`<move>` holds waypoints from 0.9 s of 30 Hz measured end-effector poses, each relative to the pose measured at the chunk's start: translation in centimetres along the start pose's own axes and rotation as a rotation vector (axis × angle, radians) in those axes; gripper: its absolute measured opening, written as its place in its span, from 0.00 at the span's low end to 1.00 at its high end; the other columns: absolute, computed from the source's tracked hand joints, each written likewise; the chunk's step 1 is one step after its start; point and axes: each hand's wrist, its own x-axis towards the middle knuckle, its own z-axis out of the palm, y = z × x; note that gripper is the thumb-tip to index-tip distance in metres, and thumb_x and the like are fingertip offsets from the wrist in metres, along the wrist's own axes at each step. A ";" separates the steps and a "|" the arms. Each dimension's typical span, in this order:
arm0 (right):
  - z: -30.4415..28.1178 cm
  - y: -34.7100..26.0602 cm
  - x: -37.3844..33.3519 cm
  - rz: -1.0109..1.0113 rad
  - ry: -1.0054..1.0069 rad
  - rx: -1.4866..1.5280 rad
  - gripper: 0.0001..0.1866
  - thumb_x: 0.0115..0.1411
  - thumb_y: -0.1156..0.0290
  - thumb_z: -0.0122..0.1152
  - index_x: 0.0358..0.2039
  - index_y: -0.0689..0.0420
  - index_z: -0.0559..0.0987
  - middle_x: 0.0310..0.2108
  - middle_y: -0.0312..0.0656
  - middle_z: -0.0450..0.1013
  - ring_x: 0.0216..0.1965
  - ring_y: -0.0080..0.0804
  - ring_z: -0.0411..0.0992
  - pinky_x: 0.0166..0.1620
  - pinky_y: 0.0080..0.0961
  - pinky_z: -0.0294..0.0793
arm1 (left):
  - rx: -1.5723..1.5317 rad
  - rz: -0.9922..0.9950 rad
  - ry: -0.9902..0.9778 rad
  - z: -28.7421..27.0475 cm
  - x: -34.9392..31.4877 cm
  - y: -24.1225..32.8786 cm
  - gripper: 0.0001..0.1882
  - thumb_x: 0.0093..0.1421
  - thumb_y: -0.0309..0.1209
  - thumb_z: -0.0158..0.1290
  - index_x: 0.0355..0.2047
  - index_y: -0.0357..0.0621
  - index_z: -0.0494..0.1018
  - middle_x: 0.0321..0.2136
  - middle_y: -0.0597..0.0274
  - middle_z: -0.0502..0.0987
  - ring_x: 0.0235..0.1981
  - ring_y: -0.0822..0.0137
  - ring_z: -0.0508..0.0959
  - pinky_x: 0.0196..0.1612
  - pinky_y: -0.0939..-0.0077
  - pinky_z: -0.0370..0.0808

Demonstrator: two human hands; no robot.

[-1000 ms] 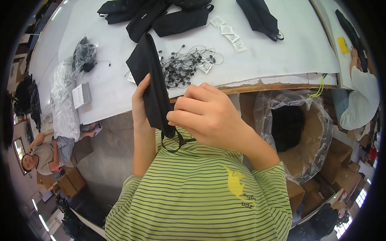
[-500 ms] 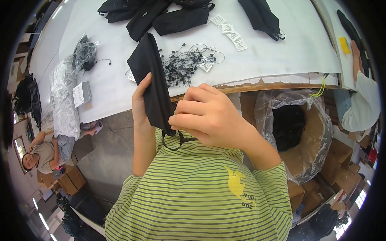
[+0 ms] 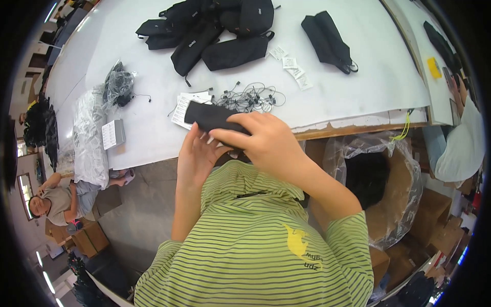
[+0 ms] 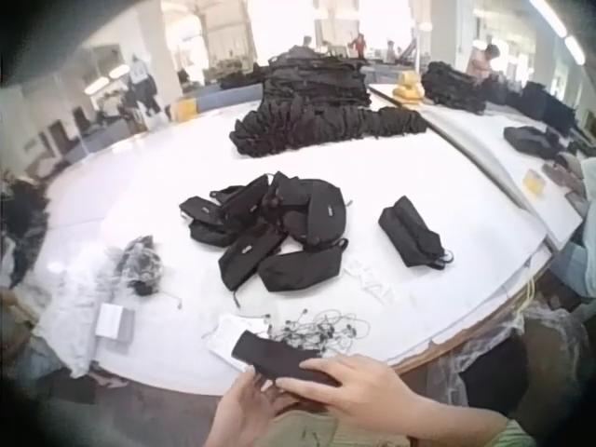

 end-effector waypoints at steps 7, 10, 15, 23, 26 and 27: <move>-1.2 2.1 -1.0 0.465 0.175 0.979 0.14 0.54 0.79 0.63 0.43 0.58 0.78 0.37 0.38 0.75 0.40 0.26 0.72 0.46 0.22 0.70 | 0.749 0.513 -0.176 -1.0 0.5 2.7 0.30 0.55 0.23 0.58 0.57 0.39 0.61 0.58 0.53 0.64 0.57 0.61 0.66 0.60 0.66 0.61; -0.9 3.2 -1.7 0.530 0.194 0.935 0.10 0.56 0.76 0.63 0.39 0.58 0.79 0.35 0.37 0.75 0.38 0.24 0.71 0.44 0.21 0.69 | 0.838 0.522 -0.249 -0.9 1.3 3.2 0.17 0.56 0.22 0.56 0.47 0.36 0.71 0.50 0.52 0.72 0.52 0.63 0.71 0.57 0.70 0.65; -1.3 5.1 -2.7 0.532 0.186 0.879 0.06 0.57 0.72 0.62 0.35 0.59 0.79 0.32 0.36 0.73 0.35 0.23 0.70 0.42 0.19 0.67 | 0.939 0.578 -0.284 -0.6 2.2 2.3 0.09 0.57 0.22 0.56 0.39 0.36 0.75 0.44 0.54 0.77 0.44 0.67 0.75 0.47 0.77 0.71; -5.5 17.1 -2.6 0.487 0.911 0.064 0.07 0.62 0.70 0.59 0.39 0.57 0.79 0.33 0.37 0.72 0.36 0.26 0.68 0.41 0.22 0.67 | 0.907 0.518 0.148 -2.5 3.0 3.0 0.13 0.68 0.32 0.43 0.47 0.38 0.70 0.42 0.55 0.77 0.30 0.73 0.76 0.31 0.82 0.71; -8.7 23.5 -2.5 0.283 1.061 -0.516 0.08 0.61 0.70 0.60 0.41 0.53 0.79 0.37 0.38 0.69 0.35 0.33 0.69 0.38 0.26 0.69 | 0.790 0.422 0.202 -4.1 2.1 3.5 0.14 0.67 0.30 0.44 0.50 0.38 0.66 0.40 0.54 0.78 0.29 0.73 0.77 0.30 0.83 0.71; -8.8 24.6 -2.2 0.369 1.002 -0.505 0.09 0.59 0.70 0.62 0.41 0.50 0.79 0.37 0.40 0.68 0.37 0.39 0.70 0.38 0.27 0.70 | 0.828 0.410 0.197 -5.0 2.0 3.6 0.16 0.68 0.33 0.44 0.52 0.36 0.64 0.39 0.51 0.77 0.30 0.73 0.77 0.30 0.83 0.71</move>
